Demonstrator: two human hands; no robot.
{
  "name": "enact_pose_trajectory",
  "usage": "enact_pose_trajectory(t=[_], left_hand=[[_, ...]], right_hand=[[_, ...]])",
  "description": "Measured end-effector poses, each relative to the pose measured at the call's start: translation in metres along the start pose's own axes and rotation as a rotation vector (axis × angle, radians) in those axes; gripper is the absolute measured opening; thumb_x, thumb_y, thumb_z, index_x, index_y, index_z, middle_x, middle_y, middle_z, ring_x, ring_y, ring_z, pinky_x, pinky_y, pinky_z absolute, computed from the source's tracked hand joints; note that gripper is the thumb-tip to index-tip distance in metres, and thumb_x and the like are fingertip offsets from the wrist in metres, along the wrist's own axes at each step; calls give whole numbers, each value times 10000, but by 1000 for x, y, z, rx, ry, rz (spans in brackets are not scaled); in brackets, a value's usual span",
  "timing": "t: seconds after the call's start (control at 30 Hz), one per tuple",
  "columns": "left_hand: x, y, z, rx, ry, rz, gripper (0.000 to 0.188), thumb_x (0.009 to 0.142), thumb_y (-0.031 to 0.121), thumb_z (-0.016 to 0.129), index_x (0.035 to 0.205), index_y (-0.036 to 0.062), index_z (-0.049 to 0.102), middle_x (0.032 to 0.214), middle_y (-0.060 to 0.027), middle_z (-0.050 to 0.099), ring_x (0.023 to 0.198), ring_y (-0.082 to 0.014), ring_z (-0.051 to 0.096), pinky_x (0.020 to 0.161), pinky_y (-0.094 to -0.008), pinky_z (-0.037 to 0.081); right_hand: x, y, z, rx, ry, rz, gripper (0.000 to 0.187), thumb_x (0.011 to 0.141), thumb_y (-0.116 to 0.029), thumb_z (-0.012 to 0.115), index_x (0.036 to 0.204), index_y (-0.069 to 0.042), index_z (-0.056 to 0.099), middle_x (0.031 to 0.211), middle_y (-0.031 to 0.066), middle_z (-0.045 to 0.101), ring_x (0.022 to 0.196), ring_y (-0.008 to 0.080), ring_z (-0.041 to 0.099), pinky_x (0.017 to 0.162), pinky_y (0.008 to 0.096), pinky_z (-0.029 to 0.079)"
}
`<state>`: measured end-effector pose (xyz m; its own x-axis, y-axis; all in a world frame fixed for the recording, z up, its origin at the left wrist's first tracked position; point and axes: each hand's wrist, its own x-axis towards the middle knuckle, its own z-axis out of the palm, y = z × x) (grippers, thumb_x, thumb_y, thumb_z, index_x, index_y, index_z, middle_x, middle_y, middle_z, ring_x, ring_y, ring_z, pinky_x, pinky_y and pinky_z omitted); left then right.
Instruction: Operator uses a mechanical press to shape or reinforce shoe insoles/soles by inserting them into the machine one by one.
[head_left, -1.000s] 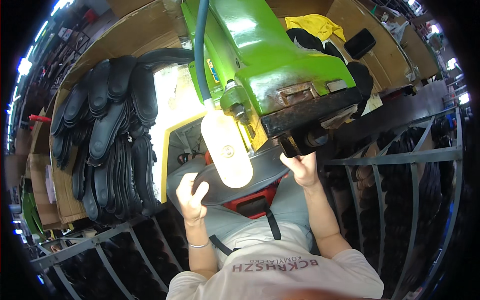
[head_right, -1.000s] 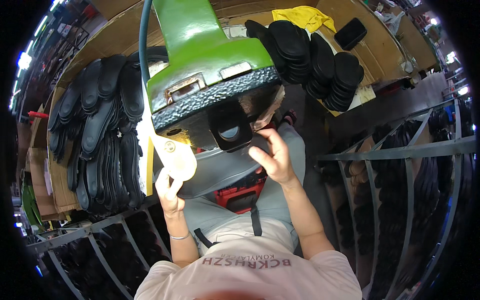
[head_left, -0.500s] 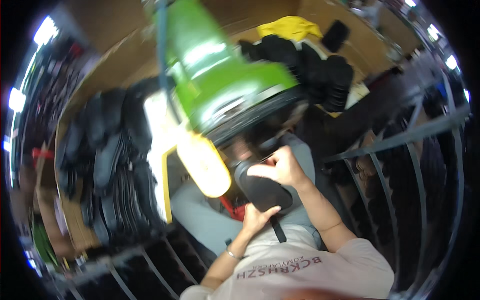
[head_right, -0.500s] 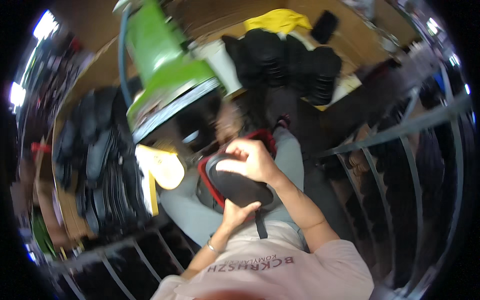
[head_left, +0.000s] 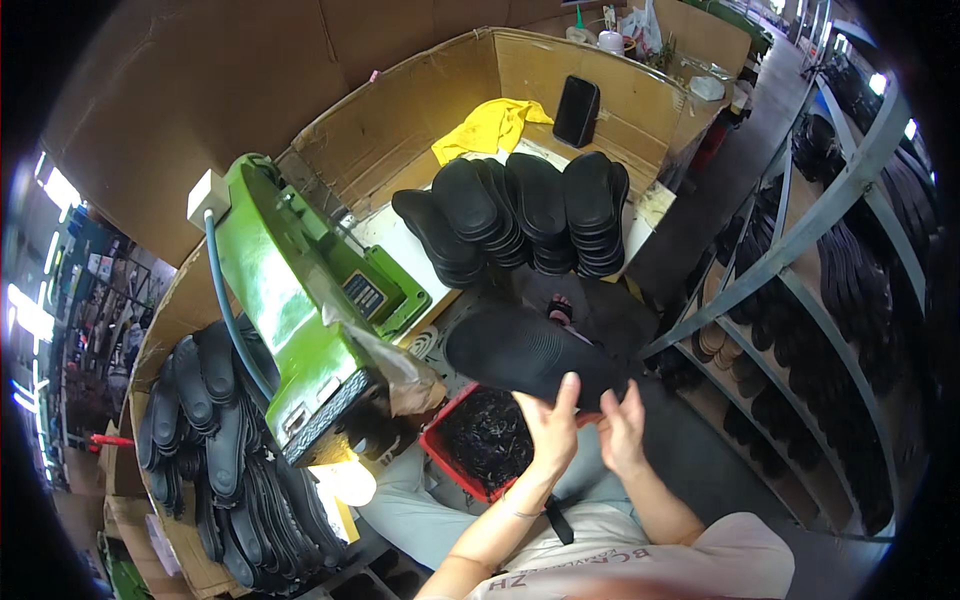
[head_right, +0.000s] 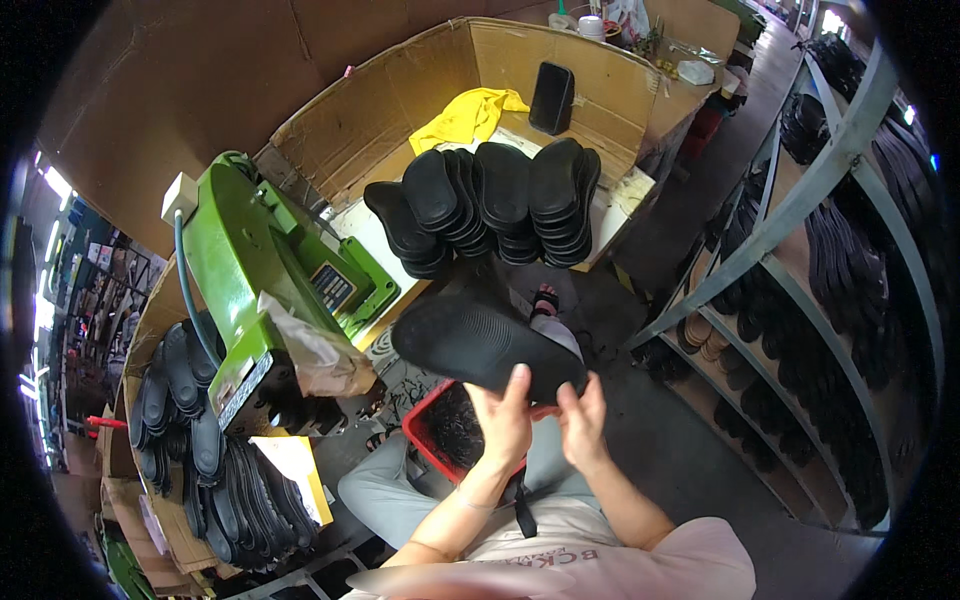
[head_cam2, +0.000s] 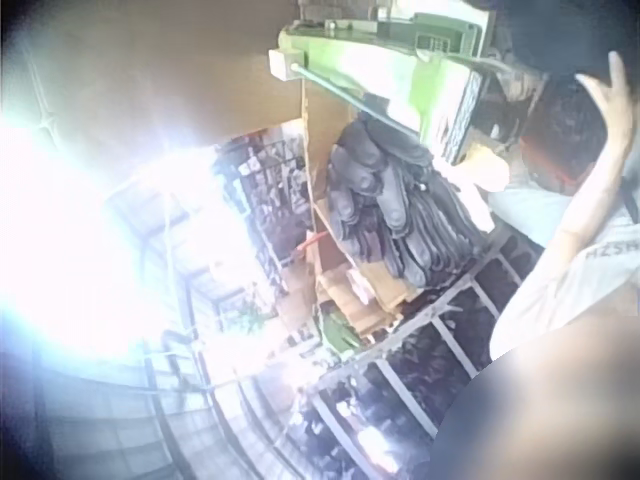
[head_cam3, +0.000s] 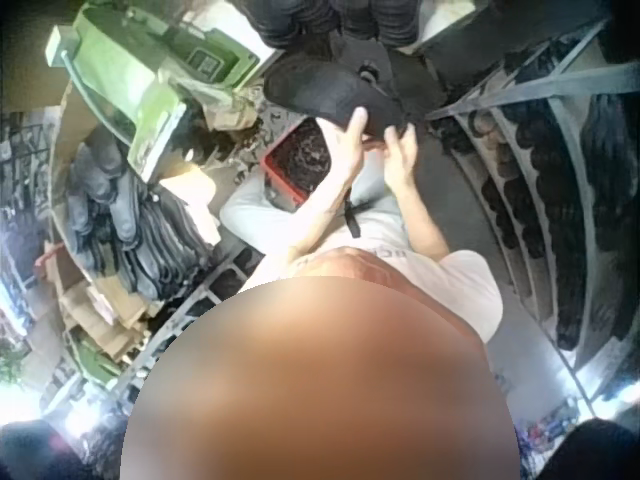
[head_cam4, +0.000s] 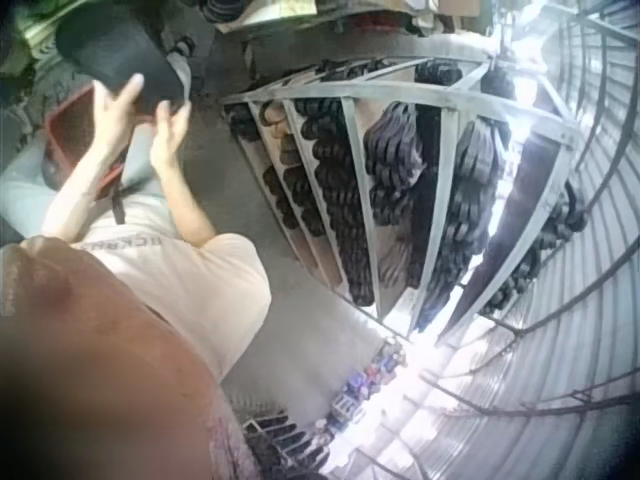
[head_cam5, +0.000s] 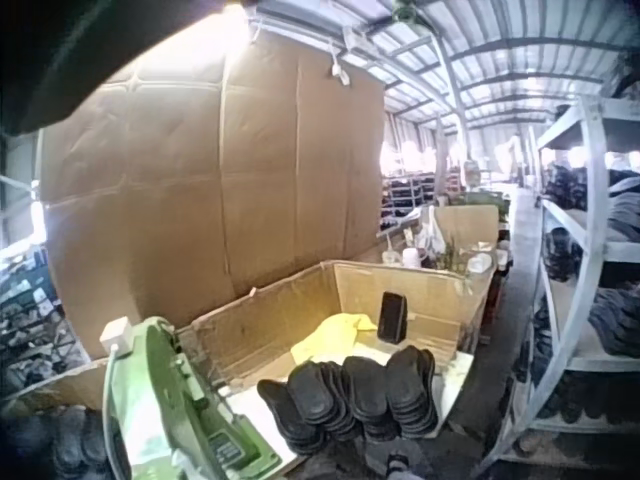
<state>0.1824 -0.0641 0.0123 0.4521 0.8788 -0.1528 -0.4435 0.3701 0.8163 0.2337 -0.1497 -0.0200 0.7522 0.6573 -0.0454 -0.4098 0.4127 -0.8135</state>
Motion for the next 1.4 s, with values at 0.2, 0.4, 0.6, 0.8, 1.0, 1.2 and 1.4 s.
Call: enact_pose_trajectory(t=[0.2,0.4,0.6,0.8,1.0,1.2,1.4], left_hand=[[81,43,12,482,6,455,768,841,13,648,1461,-50,200,1441,-227,350,1349,-300,356,1109,-372,291],[183,87,-5,728,377,836,735,764,7,596,1427,-104,300,1360,-289,453,1286,-359,456,1087,-365,335],[228,95,-15,964,468,762,625,713,38,603,1305,-117,479,1238,-266,549,1162,-376,542,1022,-390,406],[253,79,-20,1134,490,585,590,788,96,555,1334,-102,451,1212,-306,555,1132,-430,539,996,-445,409],[257,77,-23,981,454,438,527,921,169,462,1393,-54,393,1270,-318,529,1164,-435,533,984,-458,414],[262,82,-30,1014,424,359,512,950,214,430,1401,-24,392,1216,-311,570,1116,-451,562,967,-466,428],[275,74,-29,845,336,326,523,947,239,422,1420,17,389,1315,-273,519,1201,-427,510,1015,-461,393]], right_hand=[[44,-12,17,-439,-209,-120,299,897,-72,635,1167,2,530,943,72,650,726,106,616,648,234,491],[187,-39,104,-1202,-423,-1010,277,765,-1,603,1042,15,611,1039,172,631,1027,330,593,889,402,459],[273,-29,155,-1866,-935,-989,252,749,-38,607,998,2,604,863,174,652,847,303,650,785,378,473],[272,-10,144,-2008,-914,-1443,239,779,-84,593,965,53,656,622,102,628,613,228,640,642,317,467],[273,-17,142,-1997,-932,-1480,248,799,-95,584,996,40,652,711,93,652,667,199,640,686,302,437],[284,-23,151,-1992,-913,-1482,133,794,-130,569,836,-17,625,711,72,607,736,186,593,713,298,425],[273,-36,148,-2082,-1024,-1520,94,740,-136,591,737,-44,612,671,48,590,722,180,573,695,295,410]])
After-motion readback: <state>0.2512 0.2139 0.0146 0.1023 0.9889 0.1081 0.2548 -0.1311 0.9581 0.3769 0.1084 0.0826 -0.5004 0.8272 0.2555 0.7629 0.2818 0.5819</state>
